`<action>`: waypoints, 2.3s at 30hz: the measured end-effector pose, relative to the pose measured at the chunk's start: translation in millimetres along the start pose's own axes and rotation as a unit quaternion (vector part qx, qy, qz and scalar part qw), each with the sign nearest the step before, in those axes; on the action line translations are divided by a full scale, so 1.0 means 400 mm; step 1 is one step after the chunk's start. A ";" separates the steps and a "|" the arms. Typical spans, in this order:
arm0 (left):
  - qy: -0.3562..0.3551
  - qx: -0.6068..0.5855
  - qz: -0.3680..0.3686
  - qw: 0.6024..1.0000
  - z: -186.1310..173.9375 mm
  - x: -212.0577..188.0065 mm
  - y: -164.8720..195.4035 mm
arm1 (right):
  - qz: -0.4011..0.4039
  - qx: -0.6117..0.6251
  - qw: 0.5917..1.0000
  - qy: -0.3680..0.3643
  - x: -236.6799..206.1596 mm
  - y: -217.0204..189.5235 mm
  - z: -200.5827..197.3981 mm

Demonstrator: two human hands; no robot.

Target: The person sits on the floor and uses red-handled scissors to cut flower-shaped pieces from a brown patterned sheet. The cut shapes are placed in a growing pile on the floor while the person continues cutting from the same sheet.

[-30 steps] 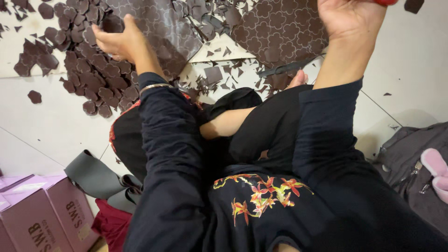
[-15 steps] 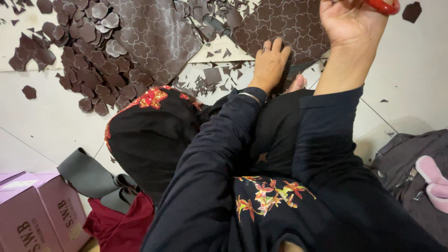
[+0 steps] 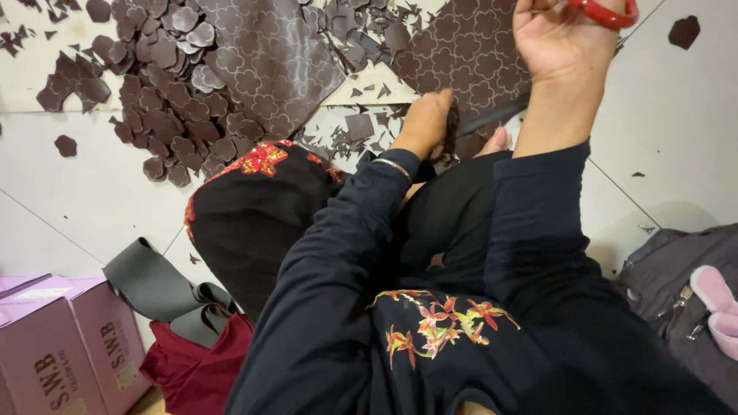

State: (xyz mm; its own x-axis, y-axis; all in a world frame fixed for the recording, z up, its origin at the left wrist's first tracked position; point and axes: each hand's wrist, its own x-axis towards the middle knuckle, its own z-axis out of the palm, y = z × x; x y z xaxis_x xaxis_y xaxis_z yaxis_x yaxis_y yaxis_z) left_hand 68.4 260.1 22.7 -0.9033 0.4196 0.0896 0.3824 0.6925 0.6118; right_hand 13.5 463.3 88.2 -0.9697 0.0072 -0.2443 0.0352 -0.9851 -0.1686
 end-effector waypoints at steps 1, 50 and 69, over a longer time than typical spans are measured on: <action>0.000 -0.010 0.002 1.000 -0.003 -0.005 -0.003 | -0.002 -0.028 1.000 -0.008 0.001 0.006 0.006; 0.125 -0.625 -0.182 0.749 -0.377 -0.072 -0.342 | -0.011 -0.593 0.800 -0.088 -0.023 0.550 0.088; 0.143 -0.681 -0.219 0.684 -0.367 -0.065 -0.374 | 0.014 -0.596 0.799 -0.077 -0.020 0.547 0.089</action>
State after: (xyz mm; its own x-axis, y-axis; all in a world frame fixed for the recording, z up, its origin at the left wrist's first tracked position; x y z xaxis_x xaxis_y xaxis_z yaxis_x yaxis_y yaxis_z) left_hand 6.1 59.3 44.4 -0.9488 0.0807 -0.3053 -0.2970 -0.5566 0.7758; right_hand 20.3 241.6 87.3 -0.9796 -0.1238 -0.1580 0.1729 -0.1206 -0.9775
